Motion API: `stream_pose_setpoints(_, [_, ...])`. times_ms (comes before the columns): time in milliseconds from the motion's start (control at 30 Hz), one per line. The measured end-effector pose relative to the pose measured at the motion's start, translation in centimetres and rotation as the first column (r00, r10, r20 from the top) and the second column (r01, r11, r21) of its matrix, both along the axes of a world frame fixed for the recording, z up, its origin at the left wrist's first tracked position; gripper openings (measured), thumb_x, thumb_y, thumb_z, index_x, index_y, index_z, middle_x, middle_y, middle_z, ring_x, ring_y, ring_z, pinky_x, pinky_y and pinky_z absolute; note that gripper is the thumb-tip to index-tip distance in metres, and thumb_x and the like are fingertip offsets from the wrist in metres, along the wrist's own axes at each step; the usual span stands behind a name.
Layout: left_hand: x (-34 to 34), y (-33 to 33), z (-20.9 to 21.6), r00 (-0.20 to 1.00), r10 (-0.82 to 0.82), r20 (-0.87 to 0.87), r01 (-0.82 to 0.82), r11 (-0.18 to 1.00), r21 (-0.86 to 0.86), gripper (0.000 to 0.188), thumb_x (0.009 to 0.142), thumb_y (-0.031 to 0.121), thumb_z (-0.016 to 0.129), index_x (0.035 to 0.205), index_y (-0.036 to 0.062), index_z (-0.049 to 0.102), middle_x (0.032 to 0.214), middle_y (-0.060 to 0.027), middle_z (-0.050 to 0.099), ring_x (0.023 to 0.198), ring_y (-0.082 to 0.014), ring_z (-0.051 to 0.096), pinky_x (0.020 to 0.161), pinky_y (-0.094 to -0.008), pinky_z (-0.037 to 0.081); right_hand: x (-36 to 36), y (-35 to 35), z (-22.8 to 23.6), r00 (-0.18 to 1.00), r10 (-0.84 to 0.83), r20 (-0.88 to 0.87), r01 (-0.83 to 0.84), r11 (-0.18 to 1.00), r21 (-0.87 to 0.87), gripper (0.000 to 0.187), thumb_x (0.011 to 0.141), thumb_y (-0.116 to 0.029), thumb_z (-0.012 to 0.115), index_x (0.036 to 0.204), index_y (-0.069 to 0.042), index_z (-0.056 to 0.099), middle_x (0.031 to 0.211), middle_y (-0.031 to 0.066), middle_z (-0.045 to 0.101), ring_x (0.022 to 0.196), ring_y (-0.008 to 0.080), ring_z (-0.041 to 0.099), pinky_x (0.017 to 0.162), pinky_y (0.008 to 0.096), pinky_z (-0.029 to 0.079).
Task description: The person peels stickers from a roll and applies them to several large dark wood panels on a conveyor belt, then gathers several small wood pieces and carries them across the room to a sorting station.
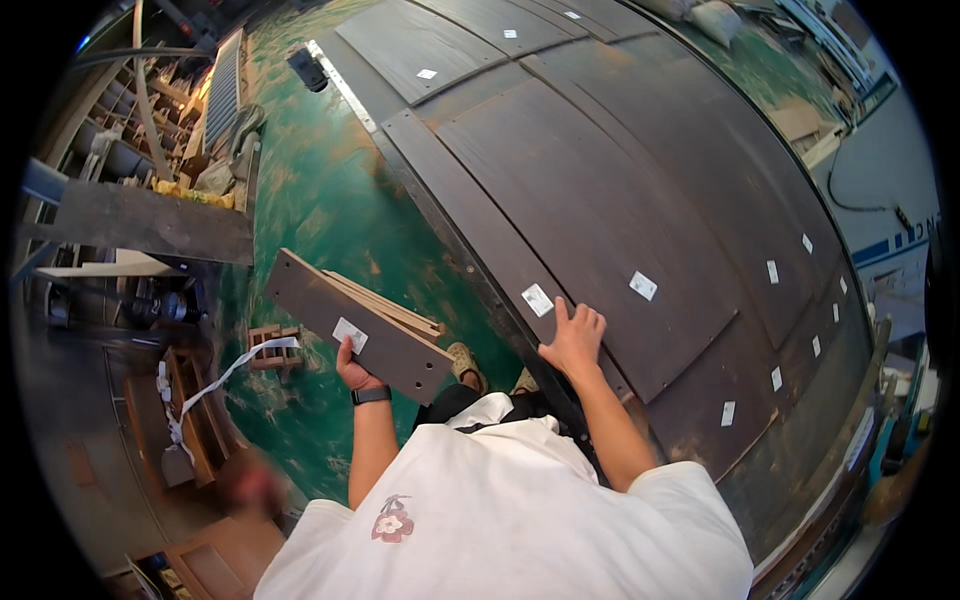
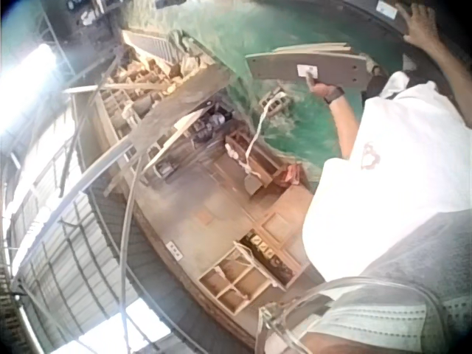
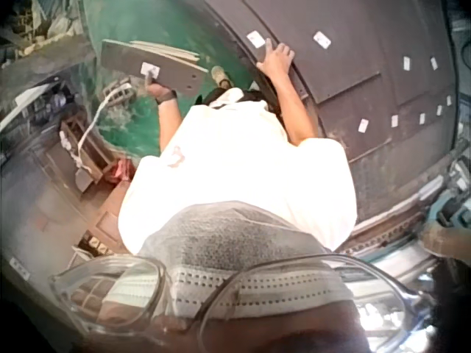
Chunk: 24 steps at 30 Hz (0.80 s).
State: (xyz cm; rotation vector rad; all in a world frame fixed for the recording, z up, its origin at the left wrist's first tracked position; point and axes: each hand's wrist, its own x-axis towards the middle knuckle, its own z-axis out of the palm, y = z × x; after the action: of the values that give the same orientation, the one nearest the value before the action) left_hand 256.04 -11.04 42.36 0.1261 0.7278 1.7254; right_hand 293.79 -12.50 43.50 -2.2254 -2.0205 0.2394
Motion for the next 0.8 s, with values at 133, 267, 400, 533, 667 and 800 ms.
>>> stream_pose_setpoints(133, [-2.5,1.8,-1.6,0.993,0.058,-0.101,-0.065,0.996,-0.061,0.036,0.085,0.019,0.058,0.115,0.0001,0.059,0.111,-0.0143,0.064,0.103,-0.0325,0.061,0.093,-0.0464,0.048,0.5,-0.5,6.0,0.995,0.041,-0.087,-0.035,0.997,0.069,0.09,0.057,-0.039,0.077,0.136,-0.012,0.042,0.116,0.0218,0.047,0.111,0.0379,0.046,0.095,0.0492,0.037])
stream_pose_setpoints(267, [-2.1,5.0,0.5,0.997,-0.061,0.039,0.063,0.997,-0.039,0.036,0.082,0.018,0.059,0.113,-0.0009,0.059,0.11,-0.0155,0.064,0.098,-0.0322,0.062,0.091,-0.0458,0.049,0.7,-0.1,5.8,0.987,0.003,-0.163,-0.012,0.998,-0.056,0.092,0.054,-0.039,0.076,0.137,-0.016,0.043,0.124,0.0229,0.046,0.115,0.0399,0.047,0.094,0.0498,0.04])
stream_pose_setpoints(400, [-2.3,8.5,0.5,0.976,-0.182,0.12,0.178,0.983,0.04,0.037,0.081,0.016,0.059,0.114,-0.001,0.058,0.109,-0.0159,0.065,0.097,-0.0325,0.062,0.09,-0.0455,0.05,1.8,-0.9,4.9,0.941,-0.057,-0.334,0.033,0.996,-0.078,0.09,0.052,-0.041,0.076,0.135,-0.019,0.047,0.125,0.0198,0.049,0.116,0.0367,0.049,0.096,0.0466,0.041])
stream_pose_setpoints(533, [-2.7,11.4,-1.2,0.986,-0.166,0.026,0.167,0.985,-0.044,0.037,0.082,0.021,0.057,0.114,0.0015,0.058,0.107,-0.0137,0.063,0.099,-0.0318,0.061,0.09,-0.0461,0.049,1.4,-4.5,4.3,0.876,-0.091,-0.474,0.077,0.996,-0.05,0.087,0.053,-0.037,0.078,0.131,-0.014,0.048,0.124,0.0161,0.052,0.114,0.0347,0.052,0.097,0.0427,0.042])
stream_pose_setpoints(667, [-4.0,12.0,-2.6,0.912,-0.372,0.175,0.363,0.928,0.082,0.05,0.083,0.028,0.057,0.126,0.0036,0.051,0.118,-0.0154,0.06,0.109,-0.0334,0.057,0.097,-0.0499,0.044,0.1,-7.1,4.9,0.873,-0.192,-0.448,0.193,0.98,-0.045,0.09,0.054,-0.037,0.077,0.134,-0.016,0.044,0.128,0.0152,0.049,0.118,0.0345,0.049,0.099,0.0431,0.04])
stream_pose_setpoints(800, [-2.7,14.0,-5.6,0.889,-0.426,0.169,0.437,0.899,-0.026,0.052,0.083,0.031,0.061,0.126,0.004,0.051,0.12,-0.0135,0.06,0.109,-0.0318,0.057,0.096,-0.0496,0.044,0.9,-10.7,3.7,0.925,-0.279,-0.259,0.29,0.957,0.005,0.08,0.054,-0.036,0.076,0.128,-0.018,0.051,0.129,0.0163,0.046,0.113,0.0353,0.047,0.096,0.0451,0.037])
